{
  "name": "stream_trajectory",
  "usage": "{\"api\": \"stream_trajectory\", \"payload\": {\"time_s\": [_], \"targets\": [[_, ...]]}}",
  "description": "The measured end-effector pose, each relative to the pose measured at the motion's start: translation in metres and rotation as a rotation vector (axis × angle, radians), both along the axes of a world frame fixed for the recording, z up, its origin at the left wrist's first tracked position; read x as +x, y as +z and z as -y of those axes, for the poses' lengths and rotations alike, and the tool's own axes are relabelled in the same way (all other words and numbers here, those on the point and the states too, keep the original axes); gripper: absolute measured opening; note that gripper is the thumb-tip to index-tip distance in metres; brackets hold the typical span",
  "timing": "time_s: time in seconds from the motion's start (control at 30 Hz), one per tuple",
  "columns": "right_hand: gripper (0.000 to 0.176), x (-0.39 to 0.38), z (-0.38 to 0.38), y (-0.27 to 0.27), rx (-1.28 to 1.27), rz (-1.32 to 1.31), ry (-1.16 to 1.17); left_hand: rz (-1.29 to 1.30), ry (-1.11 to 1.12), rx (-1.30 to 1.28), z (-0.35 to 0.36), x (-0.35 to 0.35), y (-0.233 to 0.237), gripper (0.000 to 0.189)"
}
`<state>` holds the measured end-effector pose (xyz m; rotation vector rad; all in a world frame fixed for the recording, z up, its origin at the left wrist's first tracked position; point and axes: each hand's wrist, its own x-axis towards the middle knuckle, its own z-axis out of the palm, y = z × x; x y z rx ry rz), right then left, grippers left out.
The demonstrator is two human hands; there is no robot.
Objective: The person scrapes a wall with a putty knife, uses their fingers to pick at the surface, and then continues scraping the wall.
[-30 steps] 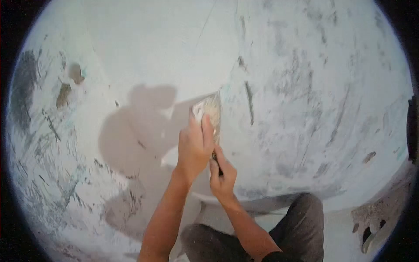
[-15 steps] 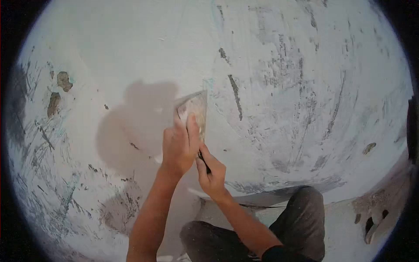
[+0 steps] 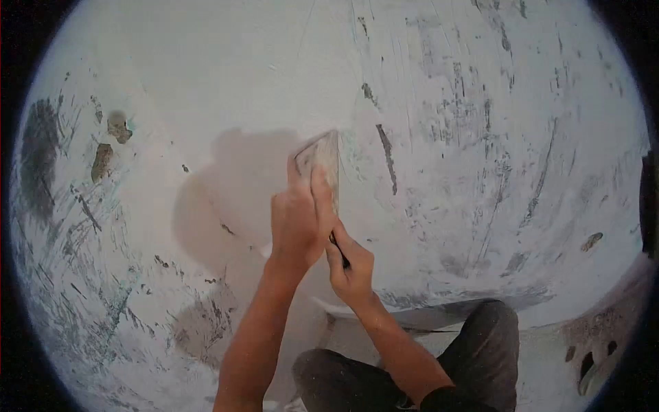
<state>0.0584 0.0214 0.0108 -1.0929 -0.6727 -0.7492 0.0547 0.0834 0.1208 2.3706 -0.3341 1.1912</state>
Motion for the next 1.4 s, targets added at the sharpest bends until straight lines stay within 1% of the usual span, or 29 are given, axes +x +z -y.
{"api": "stream_trajectory", "payload": {"time_s": [0.07, 0.1, 0.13, 0.17, 0.2, 0.23, 0.33, 0.37, 0.4, 0.47, 0.5, 0.53, 0.6, 0.63, 0.67, 0.73, 0.77, 0.87, 0.9, 0.97, 1.07, 1.1, 1.13, 1.2, 1.23, 1.27, 1.33, 1.37, 1.4], "targets": [[0.040, -0.004, -0.001, 0.002, -0.002, -0.075, 0.057, 0.055, 0.035, 0.356, -0.006, 0.001, 0.008, 0.045], [0.040, -0.004, -0.003, -0.008, 0.031, -0.062, 0.031, -0.043, 0.030, -0.003, 0.014, -0.009, 0.011, 0.045], [0.040, -0.005, -0.003, -0.015, 0.026, -0.056, 0.034, -0.036, 0.032, -0.009, 0.015, -0.011, 0.008, 0.045], [0.040, -0.004, -0.002, -0.020, 0.003, -0.049, 0.010, 0.024, -0.047, -0.008, 0.015, -0.009, 0.004, 0.046], [0.039, -0.003, -0.001, -0.011, -0.001, -0.037, -0.022, 0.089, -0.136, 0.012, 0.017, -0.008, 0.009, 0.046], [0.039, 0.001, 0.003, -0.002, -0.028, -0.050, -0.005, -0.004, 0.007, -0.011, 0.017, -0.006, 0.017, 0.046], [0.039, -0.008, 0.002, 0.006, 0.002, -0.107, 0.009, -0.068, -0.046, -0.073, 0.021, -0.011, 0.025, 0.045], [0.039, -0.009, -0.003, -0.001, 0.067, -0.065, -0.024, 0.001, -0.077, -0.022, 0.017, -0.008, 0.017, 0.045], [0.039, -0.007, 0.002, 0.003, 0.060, -0.052, -0.028, 0.015, -0.080, -0.028, 0.016, -0.005, 0.016, 0.045], [0.039, -0.004, 0.008, 0.005, -0.005, -0.033, -0.003, 0.153, -0.083, 0.028, 0.013, 0.001, 0.013, 0.046], [0.039, -0.007, 0.008, 0.012, -0.041, -0.097, 0.040, 0.028, -0.113, -0.022, 0.022, -0.009, 0.031, 0.046], [0.039, -0.010, 0.003, 0.008, -0.042, -0.113, 0.041, 0.012, -0.113, -0.025, 0.022, -0.011, 0.026, 0.046], [0.039, -0.007, -0.007, 0.006, 0.074, -0.036, -0.032, -0.025, -0.036, -0.045, 0.018, -0.010, 0.024, 0.045], [0.038, -0.006, -0.011, -0.001, 0.098, -0.033, -0.052, 0.384, -0.041, 0.415, -0.010, 0.014, 0.002, 0.045], [0.038, -0.005, -0.011, 0.001, 0.106, -0.020, -0.053, 0.398, -0.041, 0.422, -0.002, 0.008, 0.011, 0.045], [0.037, -0.008, -0.016, 0.001, 0.035, -0.095, -0.035, -0.014, 0.015, 0.029, 0.015, -0.009, 0.021, 0.047], [0.037, -0.011, -0.019, 0.003, 0.050, -0.145, 0.042, -0.019, 0.018, 0.024, 0.018, -0.011, 0.017, 0.047], [0.038, -0.013, -0.016, -0.003, 0.072, -0.211, 0.002, 0.001, -0.080, -0.026, 0.020, -0.013, 0.020, 0.046], [0.038, -0.012, -0.013, -0.004, 0.057, -0.211, 0.004, -0.026, -0.085, -0.004, 0.017, -0.011, 0.019, 0.046], [0.039, 0.001, -0.014, -0.003, 0.019, -0.068, -0.015, -0.008, -0.102, 0.010, 0.013, -0.010, 0.026, 0.046], [0.040, -0.004, -0.019, -0.003, 0.005, -0.139, -0.019, 0.013, -0.066, 0.026, 0.012, -0.005, 0.015, 0.048], [0.041, -0.003, -0.018, -0.007, 0.089, -0.081, -0.004, 0.037, -0.025, 0.031, 0.012, -0.005, 0.011, 0.048], [0.041, -0.005, -0.015, -0.009, 0.078, -0.090, 0.010, 0.028, -0.010, 0.020, 0.010, -0.009, 0.009, 0.048], [0.041, 0.000, -0.007, -0.009, 0.026, -0.030, -0.058, -0.200, 0.022, -0.064, 0.013, -0.011, 0.008, 0.035], [0.041, 0.010, -0.006, -0.006, 0.032, 0.049, -0.120, 0.091, -0.106, -0.079, 0.014, 0.000, 0.006, 0.036], [0.041, 0.012, -0.001, 0.009, 0.042, 0.032, -0.123, 0.074, -0.108, -0.070, 0.023, 0.005, 0.018, 0.036], [0.040, 0.007, 0.013, 0.034, 0.084, -0.031, -0.005, 0.249, -0.178, -0.059, 0.040, 0.004, 0.044, 0.045], [0.040, 0.003, 0.017, 0.035, 0.024, -0.104, 0.013, 0.265, -0.137, -0.028, 0.038, 0.006, 0.040, 0.043], [0.040, 0.002, 0.017, 0.031, 0.008, -0.093, 0.013, 0.277, -0.134, -0.044, 0.036, 0.005, 0.037, 0.043]]}}
